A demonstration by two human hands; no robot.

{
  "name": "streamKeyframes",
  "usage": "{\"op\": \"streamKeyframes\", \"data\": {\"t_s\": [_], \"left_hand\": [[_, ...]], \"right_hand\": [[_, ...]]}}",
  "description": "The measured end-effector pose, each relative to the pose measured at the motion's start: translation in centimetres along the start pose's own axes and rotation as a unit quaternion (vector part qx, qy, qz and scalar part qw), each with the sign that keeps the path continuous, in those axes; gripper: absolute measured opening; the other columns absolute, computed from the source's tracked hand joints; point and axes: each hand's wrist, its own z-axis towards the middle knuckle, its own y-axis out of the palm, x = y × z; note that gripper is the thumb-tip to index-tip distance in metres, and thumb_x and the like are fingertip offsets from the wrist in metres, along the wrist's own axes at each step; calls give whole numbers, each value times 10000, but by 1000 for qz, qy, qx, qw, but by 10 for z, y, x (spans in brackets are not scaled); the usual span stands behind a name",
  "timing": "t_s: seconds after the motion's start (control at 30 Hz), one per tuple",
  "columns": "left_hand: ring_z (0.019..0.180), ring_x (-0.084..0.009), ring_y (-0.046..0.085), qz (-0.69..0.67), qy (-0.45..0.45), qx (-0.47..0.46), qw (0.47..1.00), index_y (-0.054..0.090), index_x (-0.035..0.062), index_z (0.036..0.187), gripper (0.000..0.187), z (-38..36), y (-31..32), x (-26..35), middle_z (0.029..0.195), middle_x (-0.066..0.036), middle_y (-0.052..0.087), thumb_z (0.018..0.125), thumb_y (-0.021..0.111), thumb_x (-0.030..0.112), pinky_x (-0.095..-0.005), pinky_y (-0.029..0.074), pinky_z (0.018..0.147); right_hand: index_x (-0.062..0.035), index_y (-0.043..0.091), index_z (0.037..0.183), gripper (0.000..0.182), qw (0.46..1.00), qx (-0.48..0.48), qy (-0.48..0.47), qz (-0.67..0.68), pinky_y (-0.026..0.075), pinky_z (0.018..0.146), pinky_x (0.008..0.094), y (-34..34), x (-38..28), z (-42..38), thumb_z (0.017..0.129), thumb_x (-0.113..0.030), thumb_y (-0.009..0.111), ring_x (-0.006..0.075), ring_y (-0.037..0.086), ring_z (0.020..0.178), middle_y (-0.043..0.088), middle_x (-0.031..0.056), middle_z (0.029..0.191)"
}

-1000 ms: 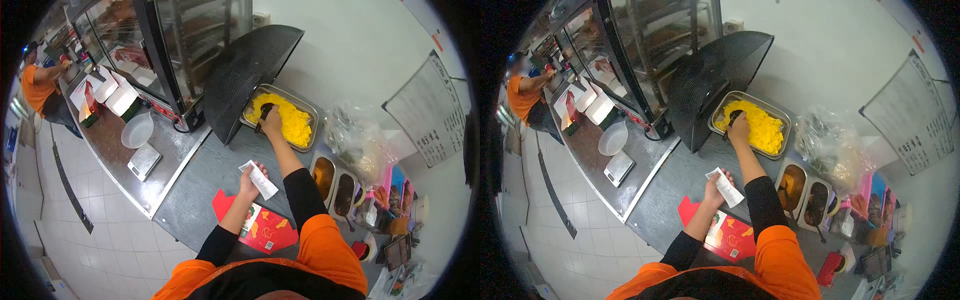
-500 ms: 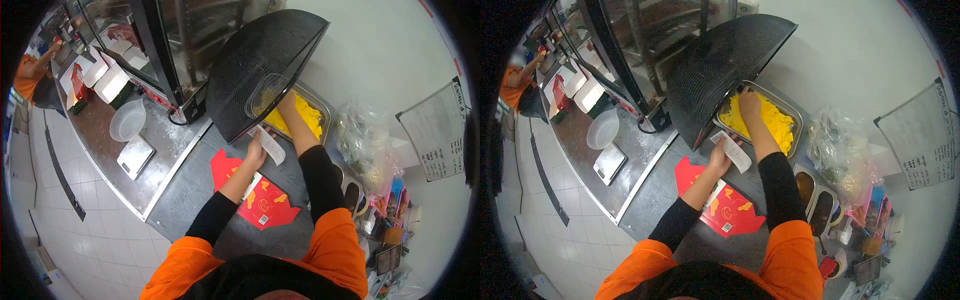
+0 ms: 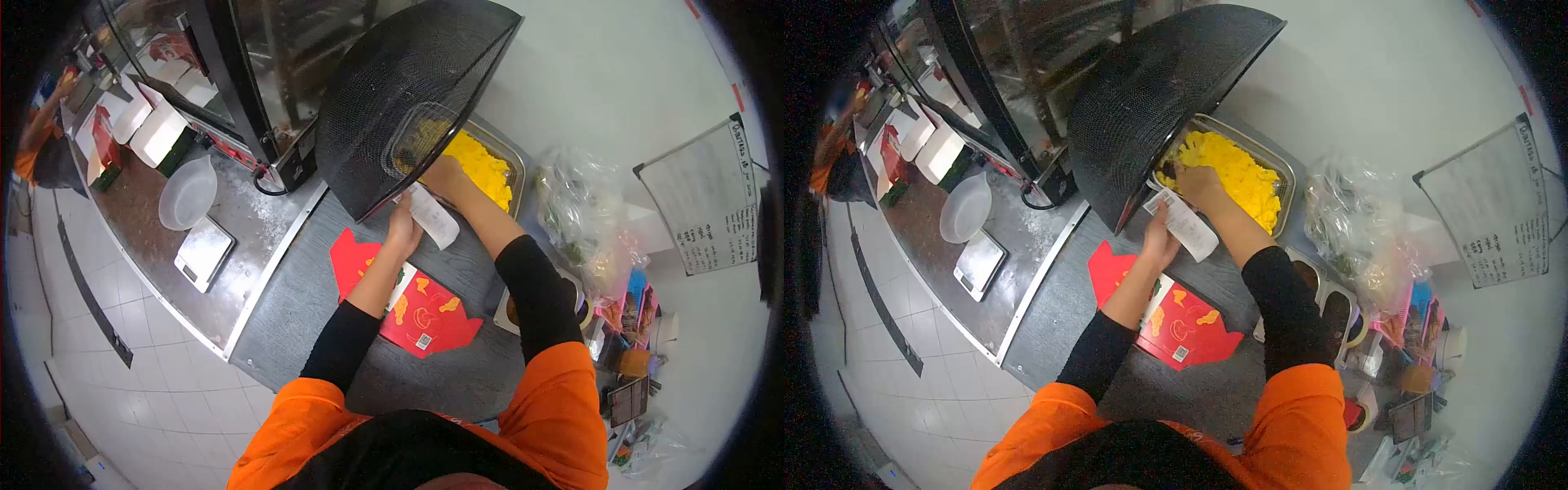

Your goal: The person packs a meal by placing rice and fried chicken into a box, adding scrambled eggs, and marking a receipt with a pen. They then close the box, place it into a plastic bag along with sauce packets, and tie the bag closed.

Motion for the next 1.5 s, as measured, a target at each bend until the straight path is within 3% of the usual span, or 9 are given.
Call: {"op": "streamKeyframes", "data": {"t_s": [0.2,0.33,0.4,0.7,0.83,0.93,1.3,1.37,1.5], "left_hand": [[963,-258,504,-17,10,25,1000,409,29,1078,387,-6,2,-3,1046,-117,509,887,304,349,-376,373,866],[975,-268,496,-12,11,19,1000,396,27,1094,393,-8,4,-1,1053,-119,495,888,297,346,-381,368,877],[995,-269,482,-26,13,38,999,388,25,1100,391,-10,7,0,1041,-119,489,889,294,340,-379,365,885],[1015,-292,459,-66,16,45,997,357,59,1142,383,-15,8,18,1064,-133,478,893,272,337,-413,360,886],[988,-285,475,-47,19,58,997,383,52,1113,365,-12,2,21,1036,-121,496,893,277,323,-409,365,882],[926,-262,511,-26,7,82,996,432,54,1072,335,-14,10,23,998,-101,523,889,306,305,-406,391,848],[946,-239,513,10,23,59,998,436,73,1062,320,-8,10,25,988,-92,533,879,349,320,-396,401,835],[942,-238,515,6,26,48,999,438,75,1062,321,-11,7,24,984,-89,536,878,351,324,-393,403,831],[910,-215,539,6,10,72,997,433,75,1070,299,-13,8,26,991,-79,547,884,349,293,-375,425,809]], "right_hand": [[5,389,1149,397,943,-170,5,285,363,832,371,-6,21,-1,797,-164,461,336,463,1024,496,267,1035],[-12,424,1118,331,892,-185,81,404,435,646,368,-9,21,-8,832,-178,417,290,566,780,546,233,952],[-68,477,838,183,767,-149,210,588,250,330,216,-13,16,-17,881,-198,357,68,345,419,422,10,607],[-69,407,796,174,413,-7,278,867,187,306,215,-13,19,-35,875,-214,353,73,278,368,392,8,568],[-39,441,906,175,590,32,291,753,310,336,253,-14,8,-34,857,-192,371,124,439,424,499,65,621],[-47,393,1154,369,940,60,237,237,459,665,404,-17,-17,-36,797,-141,395,316,584,796,569,223,909],[-39,469,1085,295,964,-55,-23,260,435,519,356,34,34,15,843,-197,408,238,574,590,595,126,747],[-51,503,916,213,848,-234,111,462,331,370,274,-6,26,4,855,-230,404,128,436,424,492,28,576],[-91,464,766,199,745,-231,226,583,201,315,219,-10,18,-5,867,-240,379,67,291,372,370,-27,511]]}}
